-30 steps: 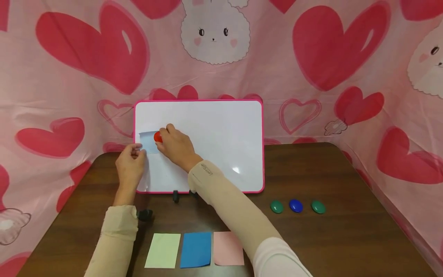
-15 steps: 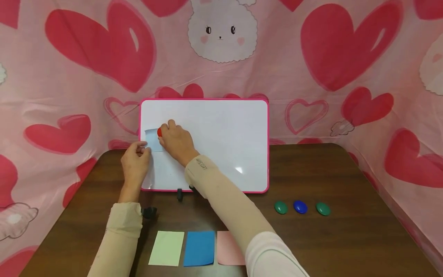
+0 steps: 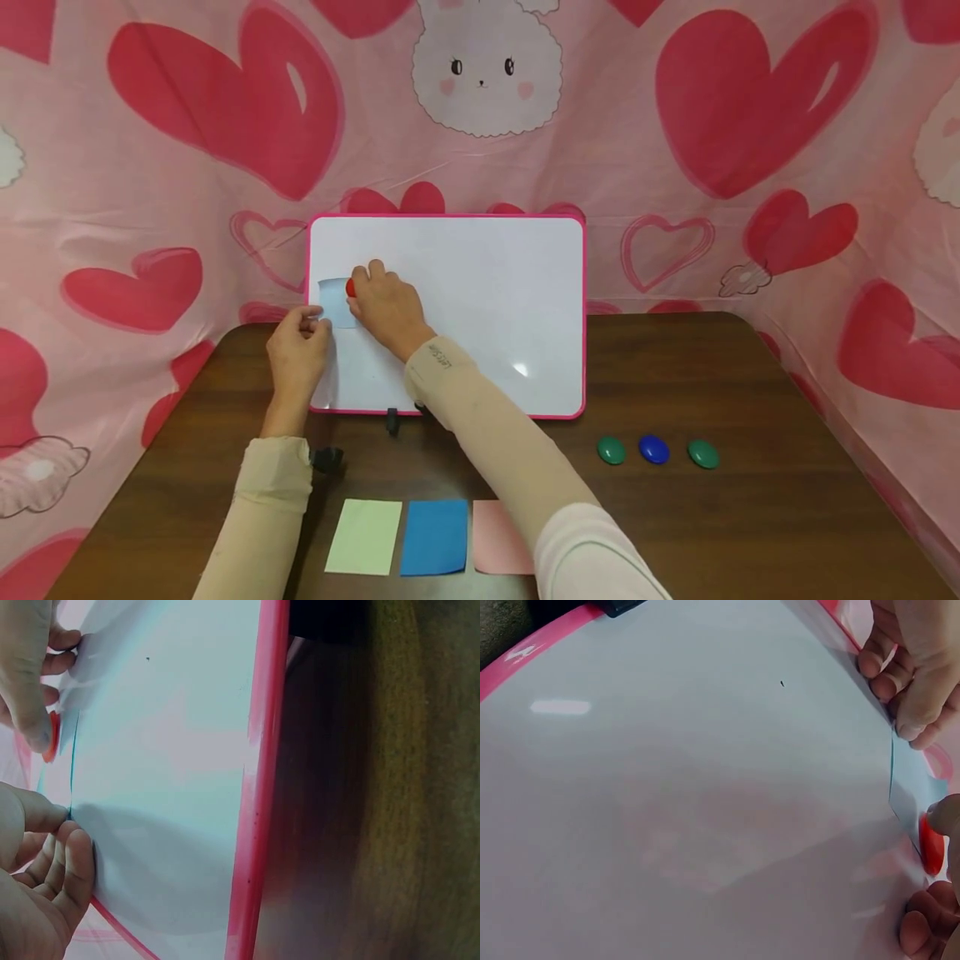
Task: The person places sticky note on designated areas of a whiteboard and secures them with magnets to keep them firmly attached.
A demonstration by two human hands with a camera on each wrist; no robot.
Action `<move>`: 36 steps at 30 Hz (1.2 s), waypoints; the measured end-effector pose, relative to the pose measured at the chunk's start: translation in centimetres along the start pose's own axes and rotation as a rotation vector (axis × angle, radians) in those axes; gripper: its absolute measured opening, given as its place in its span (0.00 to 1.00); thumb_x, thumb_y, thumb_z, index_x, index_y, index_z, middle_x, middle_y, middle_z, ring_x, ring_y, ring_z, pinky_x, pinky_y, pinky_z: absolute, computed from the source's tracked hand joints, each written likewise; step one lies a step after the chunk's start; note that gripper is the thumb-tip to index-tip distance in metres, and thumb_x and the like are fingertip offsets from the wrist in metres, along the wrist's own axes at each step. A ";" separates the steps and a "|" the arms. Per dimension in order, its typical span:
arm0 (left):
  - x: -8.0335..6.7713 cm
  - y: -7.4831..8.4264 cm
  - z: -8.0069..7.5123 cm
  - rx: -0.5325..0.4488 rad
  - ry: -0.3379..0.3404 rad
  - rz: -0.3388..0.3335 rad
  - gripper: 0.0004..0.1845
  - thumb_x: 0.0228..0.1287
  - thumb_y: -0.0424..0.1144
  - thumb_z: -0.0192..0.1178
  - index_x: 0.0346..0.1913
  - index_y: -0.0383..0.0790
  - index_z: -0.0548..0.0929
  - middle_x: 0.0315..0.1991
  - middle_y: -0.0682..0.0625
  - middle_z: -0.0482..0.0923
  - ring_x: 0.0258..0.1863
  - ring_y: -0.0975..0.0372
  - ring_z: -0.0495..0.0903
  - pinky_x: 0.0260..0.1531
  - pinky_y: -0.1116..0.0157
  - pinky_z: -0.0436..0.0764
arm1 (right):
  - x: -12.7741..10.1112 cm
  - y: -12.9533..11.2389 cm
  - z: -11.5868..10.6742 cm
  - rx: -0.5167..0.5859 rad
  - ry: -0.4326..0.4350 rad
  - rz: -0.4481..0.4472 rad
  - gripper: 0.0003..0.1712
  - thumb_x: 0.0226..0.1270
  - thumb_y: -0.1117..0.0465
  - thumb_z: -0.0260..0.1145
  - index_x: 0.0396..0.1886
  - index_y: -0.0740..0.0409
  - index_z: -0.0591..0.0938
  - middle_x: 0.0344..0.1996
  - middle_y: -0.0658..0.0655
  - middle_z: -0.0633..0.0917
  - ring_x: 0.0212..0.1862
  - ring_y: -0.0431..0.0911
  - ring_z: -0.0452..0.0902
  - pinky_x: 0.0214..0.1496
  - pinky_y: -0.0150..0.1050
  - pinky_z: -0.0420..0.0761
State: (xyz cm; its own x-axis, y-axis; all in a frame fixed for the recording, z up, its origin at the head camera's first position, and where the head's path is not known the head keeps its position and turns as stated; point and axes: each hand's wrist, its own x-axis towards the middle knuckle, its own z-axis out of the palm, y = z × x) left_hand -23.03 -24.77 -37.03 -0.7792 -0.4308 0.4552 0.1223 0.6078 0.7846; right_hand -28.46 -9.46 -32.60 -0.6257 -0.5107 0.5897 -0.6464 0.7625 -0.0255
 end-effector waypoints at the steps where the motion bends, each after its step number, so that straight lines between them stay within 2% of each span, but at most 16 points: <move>1: 0.0 0.0 0.0 -0.004 0.007 0.011 0.12 0.67 0.33 0.60 0.50 0.30 0.84 0.37 0.38 0.80 0.37 0.48 0.78 0.43 0.54 0.75 | -0.1 0.1 -0.1 0.008 0.003 0.003 0.24 0.73 0.50 0.65 0.60 0.61 0.79 0.44 0.59 0.81 0.36 0.47 0.81 0.41 0.37 0.85; 7: -0.1 0.6 -0.2 -0.027 0.006 0.009 0.13 0.68 0.34 0.61 0.51 0.30 0.84 0.37 0.38 0.80 0.36 0.49 0.77 0.42 0.54 0.75 | -1.1 1.2 -1.4 0.051 -0.046 0.073 0.27 0.73 0.48 0.65 0.63 0.60 0.78 0.46 0.58 0.80 0.36 0.45 0.81 0.43 0.34 0.84; 13: -0.1 1.0 -0.7 -0.030 0.013 0.002 0.14 0.68 0.35 0.61 0.51 0.31 0.84 0.35 0.38 0.80 0.36 0.49 0.76 0.40 0.56 0.74 | -3.1 2.6 -3.2 0.105 -0.074 0.176 0.28 0.73 0.48 0.64 0.65 0.58 0.78 0.48 0.58 0.80 0.36 0.44 0.79 0.41 0.34 0.83; 18: -0.3 1.5 -1.5 -0.018 0.012 -0.044 0.15 0.69 0.36 0.60 0.54 0.33 0.84 0.37 0.39 0.80 0.37 0.51 0.76 0.41 0.58 0.75 | -5.9 3.5 -5.2 0.263 -0.085 0.260 0.27 0.72 0.50 0.66 0.65 0.58 0.78 0.45 0.56 0.81 0.39 0.45 0.79 0.44 0.38 0.83; 21: -0.6 2.0 -2.0 -0.012 -0.002 -0.037 0.15 0.69 0.36 0.60 0.54 0.33 0.84 0.38 0.39 0.80 0.38 0.51 0.76 0.42 0.58 0.75 | -7.8 4.2 -6.5 0.372 -0.099 0.313 0.26 0.71 0.51 0.67 0.65 0.58 0.79 0.40 0.54 0.81 0.37 0.45 0.77 0.42 0.40 0.81; 26: -1.2 2.9 -3.2 0.030 -0.095 -0.024 0.15 0.69 0.36 0.62 0.55 0.33 0.83 0.39 0.40 0.79 0.40 0.49 0.76 0.43 0.56 0.77 | -11.4 5.5 -8.6 0.465 -0.097 0.369 0.25 0.70 0.55 0.68 0.63 0.59 0.80 0.34 0.53 0.81 0.33 0.46 0.75 0.37 0.42 0.77; 30: -1.8 3.6 -4.2 0.097 -0.185 -0.018 0.15 0.70 0.37 0.61 0.55 0.35 0.83 0.39 0.41 0.79 0.39 0.50 0.76 0.38 0.57 0.78 | -14.7 6.7 -10.0 0.493 -0.080 0.386 0.24 0.69 0.57 0.69 0.61 0.61 0.81 0.33 0.53 0.81 0.32 0.46 0.75 0.35 0.42 0.78; 33: -2.6 4.0 -5.1 0.120 -0.267 -0.023 0.14 0.70 0.38 0.61 0.54 0.35 0.83 0.38 0.42 0.79 0.34 0.51 0.78 0.32 0.59 0.79 | -17.5 7.8 -10.7 0.487 -0.065 0.406 0.21 0.68 0.58 0.70 0.58 0.62 0.83 0.32 0.52 0.82 0.31 0.45 0.76 0.35 0.43 0.78; 36: -3.8 4.5 -6.1 0.125 -0.356 -0.060 0.14 0.71 0.38 0.61 0.55 0.36 0.82 0.36 0.42 0.79 0.29 0.52 0.78 0.27 0.61 0.79 | -20.1 9.1 -11.5 0.470 -0.062 0.425 0.18 0.67 0.60 0.71 0.54 0.63 0.84 0.31 0.51 0.82 0.31 0.44 0.77 0.34 0.42 0.78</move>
State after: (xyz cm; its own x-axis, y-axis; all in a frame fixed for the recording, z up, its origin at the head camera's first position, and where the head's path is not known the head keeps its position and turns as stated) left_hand -15.78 -24.50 -32.64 -0.9500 -0.2229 0.2185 0.0115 0.6746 0.7381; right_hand -16.69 12.30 -35.43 -0.8848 -0.2344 0.4028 -0.4498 0.6553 -0.6068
